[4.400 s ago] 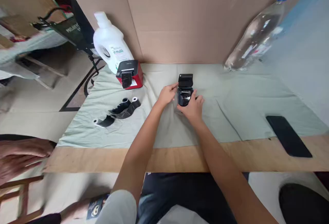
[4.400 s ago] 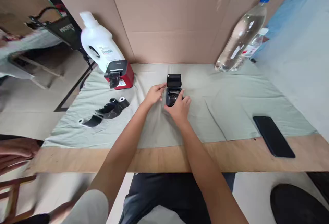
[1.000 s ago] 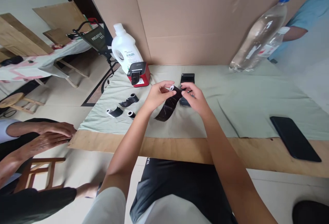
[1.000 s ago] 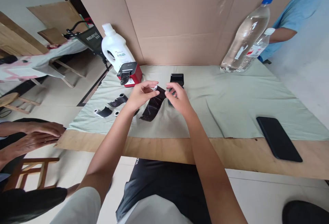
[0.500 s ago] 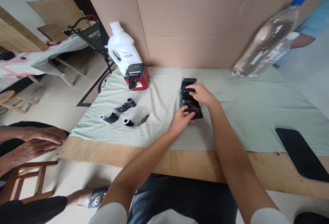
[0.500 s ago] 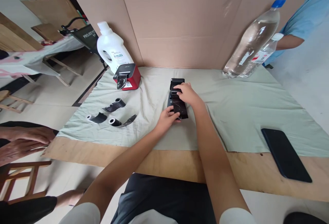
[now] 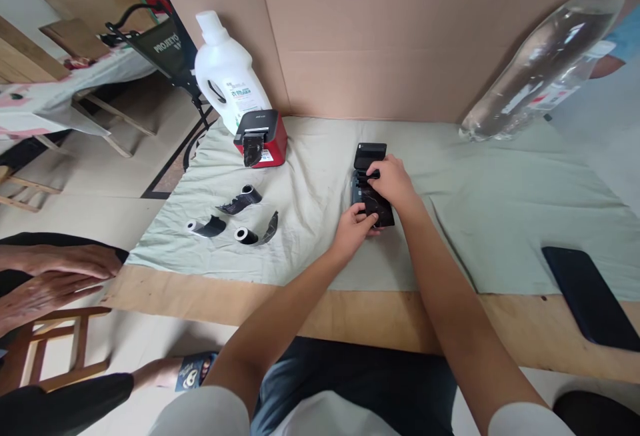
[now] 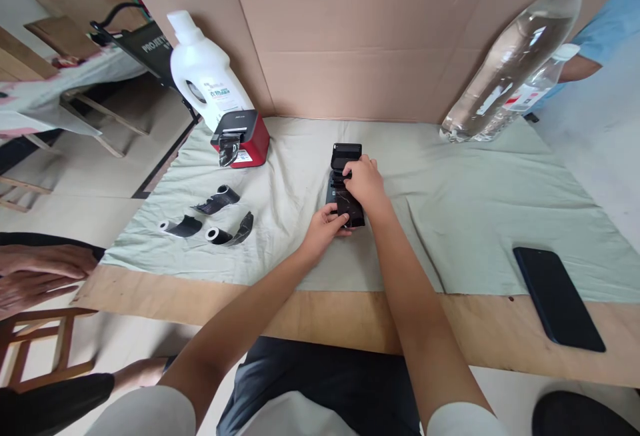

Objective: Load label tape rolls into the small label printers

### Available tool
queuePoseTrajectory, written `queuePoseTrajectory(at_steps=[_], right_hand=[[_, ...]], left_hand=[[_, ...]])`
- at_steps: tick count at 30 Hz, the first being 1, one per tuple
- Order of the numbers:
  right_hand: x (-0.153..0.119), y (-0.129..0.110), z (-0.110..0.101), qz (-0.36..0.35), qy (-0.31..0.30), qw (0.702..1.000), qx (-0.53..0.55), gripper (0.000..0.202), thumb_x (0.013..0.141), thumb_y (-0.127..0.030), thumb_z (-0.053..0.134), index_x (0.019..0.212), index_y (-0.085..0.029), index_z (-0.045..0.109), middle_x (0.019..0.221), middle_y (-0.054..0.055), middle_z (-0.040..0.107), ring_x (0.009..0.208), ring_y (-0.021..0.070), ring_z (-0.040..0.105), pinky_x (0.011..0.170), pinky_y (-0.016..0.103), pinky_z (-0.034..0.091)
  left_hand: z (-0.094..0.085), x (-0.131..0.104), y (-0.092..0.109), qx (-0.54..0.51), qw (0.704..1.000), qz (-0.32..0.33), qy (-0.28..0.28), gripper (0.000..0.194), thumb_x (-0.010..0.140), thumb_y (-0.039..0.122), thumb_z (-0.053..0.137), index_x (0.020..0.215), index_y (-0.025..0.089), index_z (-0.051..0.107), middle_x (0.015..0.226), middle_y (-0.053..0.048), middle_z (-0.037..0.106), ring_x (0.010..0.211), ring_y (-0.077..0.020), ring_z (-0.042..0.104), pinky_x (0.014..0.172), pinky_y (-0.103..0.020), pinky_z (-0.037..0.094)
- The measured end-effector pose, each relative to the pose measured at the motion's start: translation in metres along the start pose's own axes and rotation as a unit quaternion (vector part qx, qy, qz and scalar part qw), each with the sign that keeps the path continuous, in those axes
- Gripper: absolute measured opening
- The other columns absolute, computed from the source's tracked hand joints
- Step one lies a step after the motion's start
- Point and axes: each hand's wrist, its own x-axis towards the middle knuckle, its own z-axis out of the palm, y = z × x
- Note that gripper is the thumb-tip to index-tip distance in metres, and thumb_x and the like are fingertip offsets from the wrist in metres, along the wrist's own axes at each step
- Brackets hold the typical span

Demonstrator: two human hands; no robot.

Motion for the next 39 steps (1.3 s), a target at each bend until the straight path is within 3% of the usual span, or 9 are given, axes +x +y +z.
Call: queuePoseTrajectory(at_steps=[7,11,14,18,22,26,29,34,39], right_hand=[[0.001,-0.001,0.003,0.058,0.050,0.996,0.043,0.015,0.082,-0.024,0.074,0.097,-0.023,0.079,0.112,0.012,0.057,0.112,0.0312,0.057,0.102,0.046,0.050],[0.013,0.012,0.004,0.050,0.146,0.982,0.111,0.048,0.085,-0.032,0.069,0.131,-0.017,0.065,0.121,0.015,0.064,0.105,0.0282,0.060,0.104,0.047,0.049],[0.020,0.020,0.003,0.024,0.145,0.974,0.170,0.061,0.090,-0.034,0.060,0.148,-0.016,0.054,0.130,0.016,0.069,0.089,0.0235,0.062,0.096,0.045,0.052],[0.017,0.021,-0.005,0.010,0.143,0.969,0.199,0.043,0.090,-0.035,0.055,0.128,-0.017,0.069,0.122,0.012,0.075,0.075,0.0197,0.058,0.086,0.041,0.054],[0.007,0.020,-0.025,-0.002,0.085,0.977,0.196,0.031,0.083,-0.032,0.064,0.112,-0.021,0.071,0.116,0.008,0.074,0.073,0.0175,0.057,0.080,0.036,0.052],[-0.002,0.022,-0.048,-0.019,-0.032,0.989,0.144,0.020,0.079,-0.034,0.072,0.095,-0.022,0.071,0.113,0.006,0.070,0.078,0.0176,0.059,0.079,0.035,0.049],[-0.005,0.026,-0.054,0.023,-0.127,0.985,0.112,0.022,0.078,-0.041,0.076,0.086,-0.021,0.070,0.109,0.007,0.070,0.084,0.0204,0.062,0.079,0.036,0.048],[-0.003,0.028,-0.040,0.127,-0.114,0.970,0.173,0.049,0.077,-0.048,0.082,0.114,-0.020,0.067,0.115,0.009,0.072,0.089,0.0212,0.064,0.081,0.035,0.051],[0.005,0.026,-0.037,0.176,-0.173,0.957,0.152,0.062,0.080,-0.051,0.083,0.129,-0.018,0.066,0.115,0.012,0.073,0.081,0.0185,0.065,0.074,0.034,0.053]], left_hand=[[0.000,-0.003,0.008,0.033,0.997,0.009,0.066,0.016,0.088,0.017,0.072,0.094,0.017,0.057,0.073,0.000,0.071,0.058,-0.0109,0.071,0.057,-0.019,0.053],[-0.001,-0.005,0.011,0.055,0.996,0.018,0.068,0.032,0.087,0.016,0.072,0.110,0.020,0.050,0.070,0.005,0.069,0.055,-0.0120,0.071,0.057,-0.020,0.053],[-0.003,-0.008,0.009,0.102,0.990,0.076,0.067,0.042,0.085,0.017,0.071,0.117,0.023,0.044,0.067,0.010,0.065,0.051,-0.0102,0.067,0.054,-0.018,0.049],[-0.003,-0.013,0.005,0.150,0.981,0.117,0.046,0.040,0.083,0.016,0.066,0.117,0.025,0.047,0.069,0.010,0.064,0.047,-0.0073,0.058,0.049,-0.018,0.044],[-0.002,-0.013,0.000,0.165,0.977,0.129,0.044,0.036,0.081,0.016,0.063,0.114,0.024,0.052,0.069,0.008,0.064,0.047,-0.0075,0.054,0.048,-0.019,0.045],[-0.002,-0.011,-0.002,0.152,0.979,0.126,0.047,0.036,0.079,0.015,0.061,0.113,0.023,0.053,0.065,0.009,0.062,0.047,-0.0082,0.055,0.048,-0.019,0.046],[-0.003,-0.010,-0.003,0.147,0.980,0.125,0.046,0.035,0.078,0.015,0.061,0.112,0.024,0.053,0.063,0.009,0.061,0.049,-0.0092,0.057,0.049,-0.019,0.047],[-0.003,-0.009,0.001,0.147,0.981,0.120,0.044,0.033,0.079,0.016,0.061,0.110,0.024,0.055,0.064,0.008,0.062,0.051,-0.0097,0.057,0.050,-0.020,0.046],[-0.003,-0.012,0.008,0.165,0.975,0.139,0.044,0.026,0.082,0.016,0.061,0.107,0.024,0.057,0.061,0.008,0.057,0.054,-0.0099,0.055,0.058,-0.021,0.047]])
